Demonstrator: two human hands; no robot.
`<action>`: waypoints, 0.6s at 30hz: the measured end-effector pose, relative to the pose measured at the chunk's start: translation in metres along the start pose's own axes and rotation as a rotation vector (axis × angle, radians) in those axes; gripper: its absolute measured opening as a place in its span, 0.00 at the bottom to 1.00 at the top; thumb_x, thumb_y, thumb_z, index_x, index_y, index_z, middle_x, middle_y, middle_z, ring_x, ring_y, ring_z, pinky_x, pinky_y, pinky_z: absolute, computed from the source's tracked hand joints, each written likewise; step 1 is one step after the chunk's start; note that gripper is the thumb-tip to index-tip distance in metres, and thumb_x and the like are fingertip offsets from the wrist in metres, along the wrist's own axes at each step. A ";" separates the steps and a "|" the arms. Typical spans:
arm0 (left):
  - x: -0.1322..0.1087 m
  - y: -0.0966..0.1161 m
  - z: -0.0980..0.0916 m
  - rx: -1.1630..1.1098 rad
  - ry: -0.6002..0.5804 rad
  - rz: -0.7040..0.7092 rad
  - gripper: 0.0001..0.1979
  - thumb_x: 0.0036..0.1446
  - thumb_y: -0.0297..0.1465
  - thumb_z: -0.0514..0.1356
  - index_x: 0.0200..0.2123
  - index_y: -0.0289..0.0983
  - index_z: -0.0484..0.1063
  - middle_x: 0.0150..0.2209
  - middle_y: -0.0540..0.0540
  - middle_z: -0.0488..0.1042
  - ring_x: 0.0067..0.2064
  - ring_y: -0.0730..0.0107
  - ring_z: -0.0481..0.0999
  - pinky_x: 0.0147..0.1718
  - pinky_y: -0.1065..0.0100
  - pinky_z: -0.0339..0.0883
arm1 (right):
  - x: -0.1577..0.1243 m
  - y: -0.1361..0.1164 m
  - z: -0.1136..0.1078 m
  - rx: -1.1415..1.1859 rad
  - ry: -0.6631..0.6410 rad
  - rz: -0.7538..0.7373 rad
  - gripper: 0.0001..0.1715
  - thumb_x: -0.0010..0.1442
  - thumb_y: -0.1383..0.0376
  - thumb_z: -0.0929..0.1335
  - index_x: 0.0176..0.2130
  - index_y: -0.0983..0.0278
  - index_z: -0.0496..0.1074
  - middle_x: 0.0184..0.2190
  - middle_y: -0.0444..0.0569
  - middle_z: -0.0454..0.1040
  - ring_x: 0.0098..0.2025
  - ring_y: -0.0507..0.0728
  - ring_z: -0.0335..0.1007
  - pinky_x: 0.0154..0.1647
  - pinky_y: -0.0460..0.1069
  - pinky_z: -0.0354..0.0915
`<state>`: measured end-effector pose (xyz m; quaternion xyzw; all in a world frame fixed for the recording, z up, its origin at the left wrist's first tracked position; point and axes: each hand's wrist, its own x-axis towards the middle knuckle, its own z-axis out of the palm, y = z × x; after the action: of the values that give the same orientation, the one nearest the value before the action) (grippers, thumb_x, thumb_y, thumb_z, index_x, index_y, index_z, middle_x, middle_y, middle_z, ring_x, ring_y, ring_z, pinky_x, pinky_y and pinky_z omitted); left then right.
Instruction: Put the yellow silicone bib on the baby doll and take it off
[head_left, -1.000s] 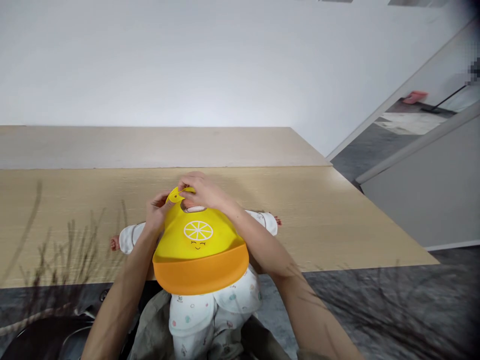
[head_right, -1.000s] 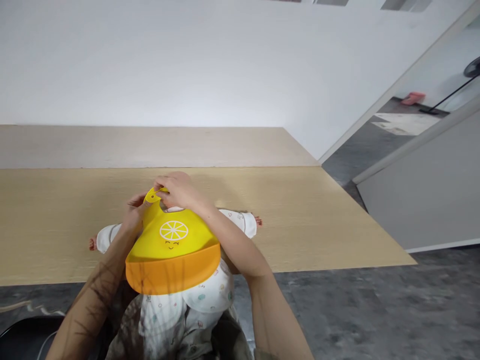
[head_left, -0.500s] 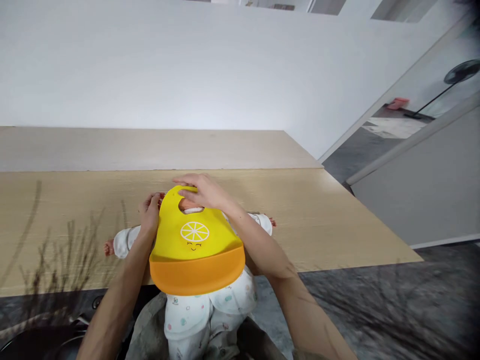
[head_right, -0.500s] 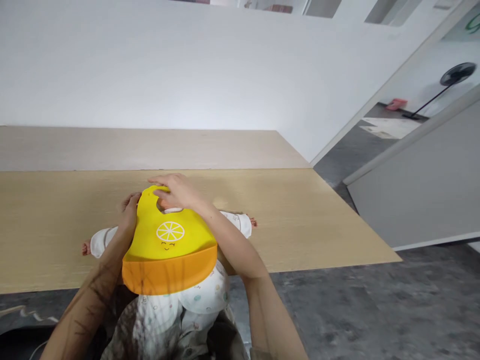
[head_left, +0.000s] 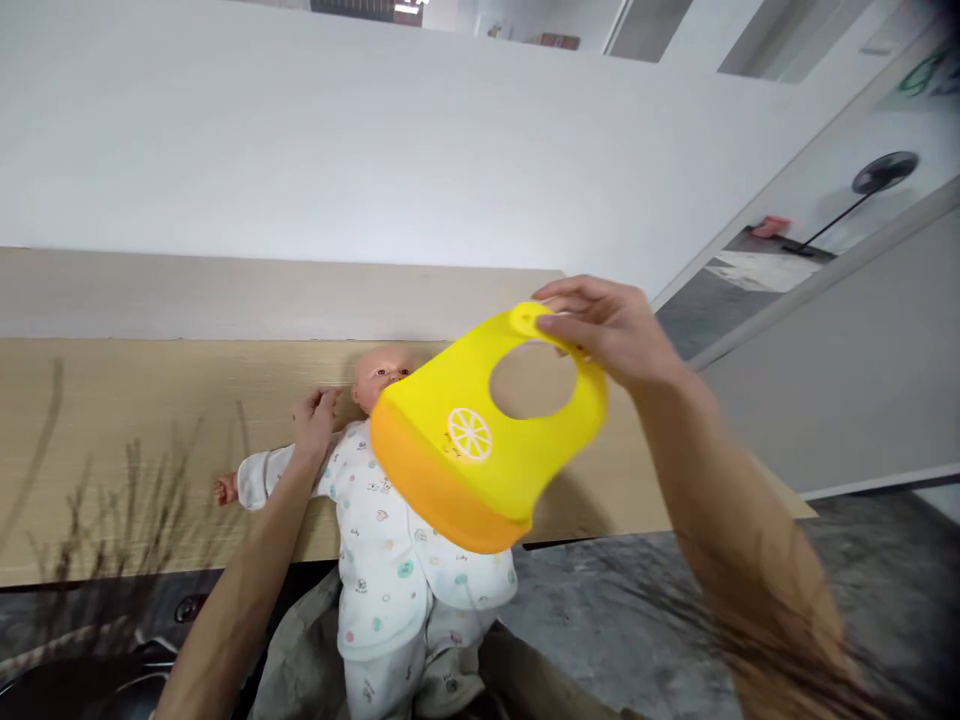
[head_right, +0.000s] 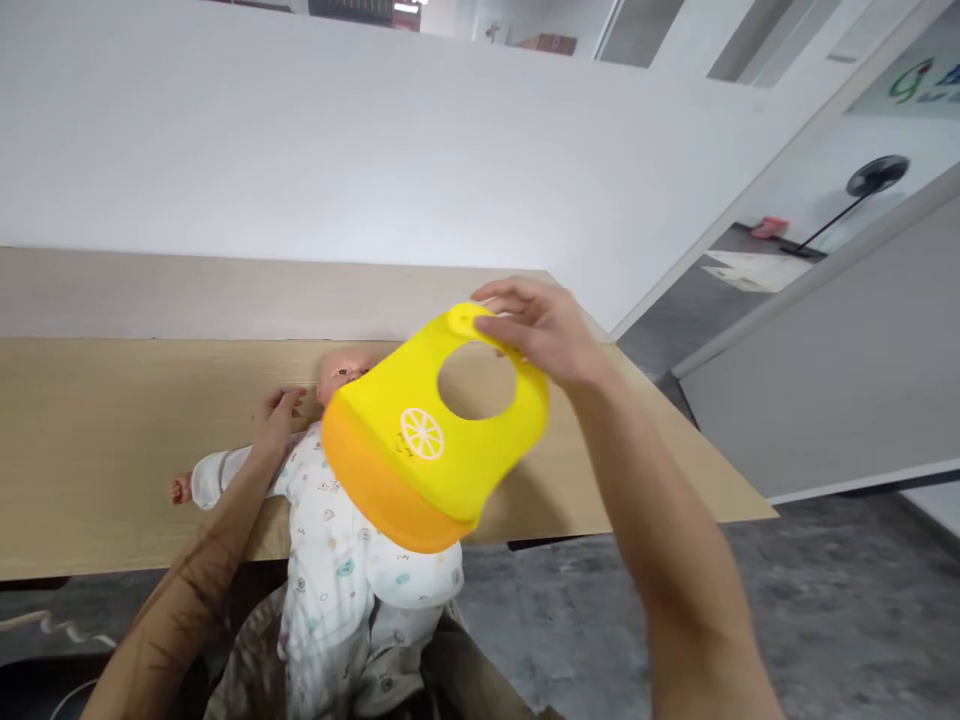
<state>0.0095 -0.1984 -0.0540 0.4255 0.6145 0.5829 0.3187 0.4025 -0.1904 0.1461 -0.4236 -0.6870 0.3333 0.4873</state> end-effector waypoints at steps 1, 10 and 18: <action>0.000 -0.001 0.000 0.002 -0.007 0.008 0.09 0.60 0.39 0.63 0.32 0.40 0.79 0.36 0.43 0.82 0.43 0.57 0.78 0.47 0.58 0.71 | -0.003 -0.004 -0.017 -0.028 0.050 0.017 0.29 0.54 0.51 0.89 0.48 0.62 0.86 0.35 0.50 0.84 0.29 0.53 0.74 0.28 0.48 0.68; 0.004 0.001 0.003 0.036 -0.042 -0.001 0.07 0.56 0.34 0.62 0.32 0.41 0.79 0.34 0.45 0.81 0.43 0.54 0.80 0.54 0.52 0.73 | -0.021 -0.041 -0.115 -0.301 0.456 0.071 0.35 0.45 0.43 0.90 0.47 0.55 0.87 0.41 0.53 0.87 0.35 0.59 0.81 0.31 0.55 0.73; 0.003 0.003 0.001 0.042 -0.044 0.024 0.07 0.55 0.35 0.62 0.33 0.42 0.80 0.37 0.43 0.83 0.46 0.51 0.81 0.58 0.48 0.73 | 0.021 -0.014 -0.126 -0.387 0.534 0.182 0.15 0.62 0.57 0.85 0.45 0.57 0.84 0.38 0.50 0.85 0.41 0.63 0.84 0.44 0.61 0.83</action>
<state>0.0099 -0.1952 -0.0512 0.4521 0.6142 0.5642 0.3163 0.5151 -0.1716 0.2045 -0.6402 -0.5452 0.1163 0.5286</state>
